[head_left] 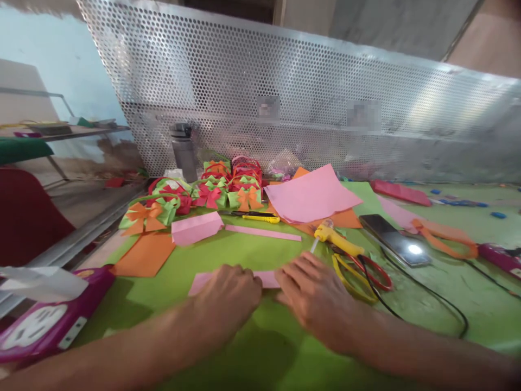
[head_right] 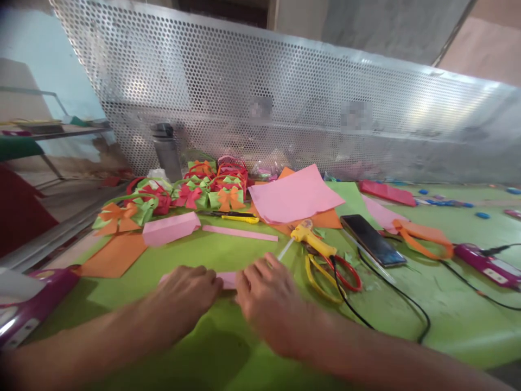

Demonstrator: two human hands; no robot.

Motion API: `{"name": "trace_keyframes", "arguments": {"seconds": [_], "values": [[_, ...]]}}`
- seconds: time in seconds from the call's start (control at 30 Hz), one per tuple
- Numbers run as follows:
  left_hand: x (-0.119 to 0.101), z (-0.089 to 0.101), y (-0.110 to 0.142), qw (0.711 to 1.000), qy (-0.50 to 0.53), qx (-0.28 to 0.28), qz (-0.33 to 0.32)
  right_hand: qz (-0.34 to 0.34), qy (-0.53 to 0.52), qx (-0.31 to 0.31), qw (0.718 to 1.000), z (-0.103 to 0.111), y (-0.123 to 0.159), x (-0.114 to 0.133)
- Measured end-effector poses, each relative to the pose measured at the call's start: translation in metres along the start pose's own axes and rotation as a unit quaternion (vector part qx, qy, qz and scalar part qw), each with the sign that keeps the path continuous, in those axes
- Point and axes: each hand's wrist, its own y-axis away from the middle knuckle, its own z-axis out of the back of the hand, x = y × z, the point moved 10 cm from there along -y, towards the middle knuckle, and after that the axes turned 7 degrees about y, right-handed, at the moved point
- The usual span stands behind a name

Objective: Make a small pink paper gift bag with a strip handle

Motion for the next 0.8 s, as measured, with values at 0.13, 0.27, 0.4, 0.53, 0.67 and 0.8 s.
{"name": "trace_keyframes", "arguments": {"seconds": [0.13, 0.27, 0.4, 0.53, 0.67, 0.8], "values": [[-0.038, 0.0, 0.016, 0.998, -0.015, -0.024, -0.064, 0.02, 0.014, -0.019, 1.0, 0.0, 0.025, 0.021], [-0.039, -0.001, 0.016, 0.995, 0.017, -0.077, -0.064, -0.022, -0.066, 0.045, 0.997, -0.017, 0.033, 0.009], [-0.025, -0.007, 0.011, 0.993, 0.088, -0.057, -0.056, -0.039, -0.14, 0.081, 0.986, -0.028, 0.035, 0.001], [-0.008, -0.012, 0.008, 0.992, 0.127, 0.008, -0.009, -0.101, -0.222, 0.079, 0.967, -0.033, 0.037, -0.012], [0.008, -0.024, 0.009, 0.983, 0.146, 0.093, 0.062, -0.161, -0.27, 0.119, 0.942, -0.045, 0.04, -0.024], [0.012, -0.024, 0.009, 0.975, 0.183, 0.091, 0.085, -0.189, -0.292, 0.158, 0.924, -0.053, 0.042, -0.029]]}}
